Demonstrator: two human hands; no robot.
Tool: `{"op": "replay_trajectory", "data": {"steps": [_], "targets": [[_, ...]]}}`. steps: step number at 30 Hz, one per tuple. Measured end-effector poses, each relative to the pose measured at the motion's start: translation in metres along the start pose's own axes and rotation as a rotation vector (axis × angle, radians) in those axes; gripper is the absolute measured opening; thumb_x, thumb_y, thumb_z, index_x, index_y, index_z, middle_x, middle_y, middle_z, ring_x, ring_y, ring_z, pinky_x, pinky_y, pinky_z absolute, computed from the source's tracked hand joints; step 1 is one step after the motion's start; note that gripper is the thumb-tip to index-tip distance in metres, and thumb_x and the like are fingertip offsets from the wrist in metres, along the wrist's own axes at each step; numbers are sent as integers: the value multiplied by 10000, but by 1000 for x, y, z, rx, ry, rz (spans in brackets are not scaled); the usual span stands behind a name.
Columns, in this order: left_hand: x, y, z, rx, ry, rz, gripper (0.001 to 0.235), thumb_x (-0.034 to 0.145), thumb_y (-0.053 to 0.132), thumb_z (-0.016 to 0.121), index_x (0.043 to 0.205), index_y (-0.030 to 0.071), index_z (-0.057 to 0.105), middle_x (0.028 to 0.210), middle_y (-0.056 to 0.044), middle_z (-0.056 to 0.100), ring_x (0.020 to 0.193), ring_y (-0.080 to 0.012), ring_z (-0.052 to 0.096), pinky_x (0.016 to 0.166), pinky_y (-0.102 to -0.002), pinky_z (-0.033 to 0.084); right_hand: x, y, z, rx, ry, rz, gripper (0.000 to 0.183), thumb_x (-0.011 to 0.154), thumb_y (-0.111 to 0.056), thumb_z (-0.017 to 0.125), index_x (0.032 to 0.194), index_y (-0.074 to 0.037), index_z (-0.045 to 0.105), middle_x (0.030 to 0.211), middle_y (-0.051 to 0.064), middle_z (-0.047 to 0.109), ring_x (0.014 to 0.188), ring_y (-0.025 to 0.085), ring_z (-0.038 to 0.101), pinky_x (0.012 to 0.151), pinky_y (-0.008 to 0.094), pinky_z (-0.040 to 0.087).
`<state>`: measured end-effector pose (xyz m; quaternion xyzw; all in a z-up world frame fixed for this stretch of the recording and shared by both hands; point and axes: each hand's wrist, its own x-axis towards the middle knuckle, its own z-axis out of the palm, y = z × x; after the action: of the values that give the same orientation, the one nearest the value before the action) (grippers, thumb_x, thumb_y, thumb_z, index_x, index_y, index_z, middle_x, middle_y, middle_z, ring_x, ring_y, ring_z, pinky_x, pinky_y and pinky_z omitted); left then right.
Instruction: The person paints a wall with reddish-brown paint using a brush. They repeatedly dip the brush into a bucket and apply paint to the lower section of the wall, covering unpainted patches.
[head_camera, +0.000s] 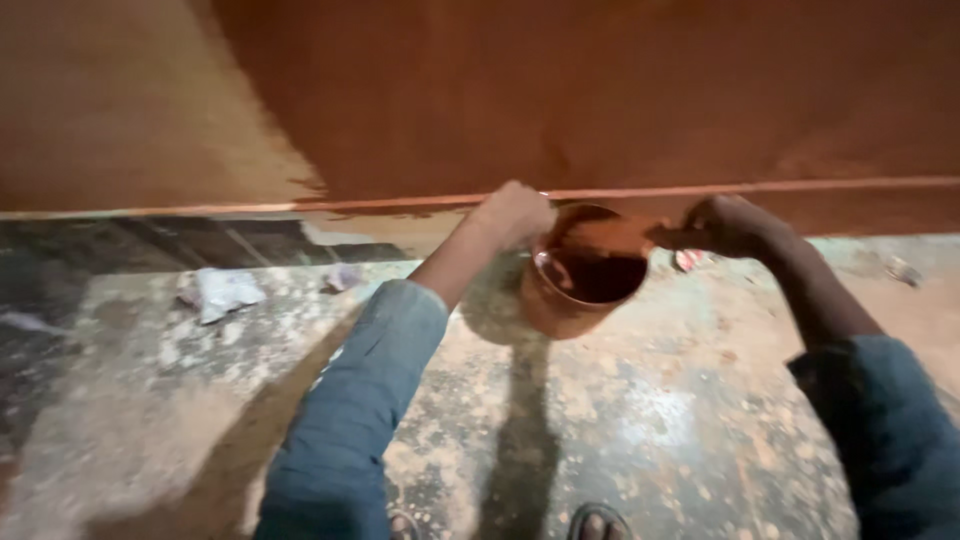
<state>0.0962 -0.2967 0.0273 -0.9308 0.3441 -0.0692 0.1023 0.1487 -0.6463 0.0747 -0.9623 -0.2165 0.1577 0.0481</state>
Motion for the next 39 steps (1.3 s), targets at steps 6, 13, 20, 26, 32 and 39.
{"op": "replay_trajectory", "data": {"steps": [6,13,20,26,32,39], "targets": [[-76,-96,-56,88,479,-219,137,769,145,735,874,108,656,753,-94,713,716,-293,722,627,-441,577,3,-14,-12,209,-206,69,548,889,-565,667,975,-49,831,742,162,711,605,242,627,575,427,504],[-203,-143,-91,-161,866,-815,178,949,196,706,1056,61,662,726,-167,684,654,-359,689,608,-481,541,29,-65,4,647,-271,-51,519,948,-432,502,1216,-29,690,863,53,733,647,156,658,566,330,535],[-294,-152,-63,-128,733,-1045,300,881,200,767,1100,43,636,837,-204,690,796,-427,676,715,-526,537,62,-194,32,762,-243,-228,539,1048,-466,463,1214,10,655,952,92,667,762,179,601,637,331,512],[-316,-165,-24,-137,583,-1080,301,813,193,796,988,29,613,860,-216,692,825,-441,678,745,-537,544,95,-307,67,691,-252,-192,539,1042,-522,381,1155,-50,614,862,93,674,671,181,602,557,338,526],[-301,-158,-3,-194,523,-1042,681,749,122,794,1323,-28,461,1301,-266,514,1110,-454,598,911,-519,529,121,-369,96,1013,-257,-121,503,1060,-513,396,972,-58,591,628,46,525,478,171,466,394,352,339],[-300,-153,-7,-281,401,-1027,1094,715,108,831,1578,61,160,1623,-310,28,1300,-521,424,1009,-599,439,96,-399,74,935,47,-156,561,1078,-514,424,822,-25,526,608,62,502,480,174,461,417,355,356]]}}
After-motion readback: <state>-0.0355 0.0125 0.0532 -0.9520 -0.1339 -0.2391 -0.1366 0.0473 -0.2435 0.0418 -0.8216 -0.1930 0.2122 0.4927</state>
